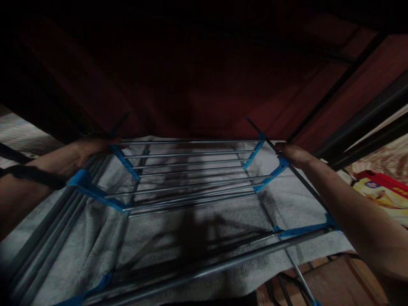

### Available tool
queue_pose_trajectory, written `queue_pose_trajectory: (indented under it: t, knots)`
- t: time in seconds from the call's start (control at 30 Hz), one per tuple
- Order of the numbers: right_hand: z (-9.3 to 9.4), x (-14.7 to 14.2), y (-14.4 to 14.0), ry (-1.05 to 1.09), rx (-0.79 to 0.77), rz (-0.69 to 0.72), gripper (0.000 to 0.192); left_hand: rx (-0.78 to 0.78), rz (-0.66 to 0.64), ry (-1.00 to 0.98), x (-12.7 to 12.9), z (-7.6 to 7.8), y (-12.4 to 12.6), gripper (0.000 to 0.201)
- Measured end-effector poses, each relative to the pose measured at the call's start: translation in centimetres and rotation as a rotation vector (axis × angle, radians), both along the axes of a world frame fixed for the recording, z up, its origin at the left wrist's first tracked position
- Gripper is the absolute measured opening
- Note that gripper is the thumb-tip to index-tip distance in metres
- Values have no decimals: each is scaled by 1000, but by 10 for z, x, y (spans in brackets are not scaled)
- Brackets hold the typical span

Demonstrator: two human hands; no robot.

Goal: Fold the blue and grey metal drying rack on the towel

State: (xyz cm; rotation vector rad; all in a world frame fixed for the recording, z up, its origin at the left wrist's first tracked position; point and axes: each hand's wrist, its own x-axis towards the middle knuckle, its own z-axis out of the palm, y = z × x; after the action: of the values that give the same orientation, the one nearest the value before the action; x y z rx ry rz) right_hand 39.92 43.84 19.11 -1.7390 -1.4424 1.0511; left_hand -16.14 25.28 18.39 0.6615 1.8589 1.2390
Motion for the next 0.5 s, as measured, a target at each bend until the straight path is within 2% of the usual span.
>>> queue_pose_trajectory:
  t: [0.1, 0.27, 0.4, 0.5]
  knots:
    - [-12, -7, 6, 47, -29, 49, 18, 41, -5, 27, 1, 0, 1, 41]
    - [-10, -8, 5, 157, -65, 109, 24, 36, 3, 45, -1, -1, 3, 42]
    - [-9, -9, 0, 59, -74, 146, 28, 71, -15, 96, -3, -6, 5, 41]
    - [-12, -12, 3, -155, -40, 177, 34, 62, -49, 127, -10, -12, 9, 40]
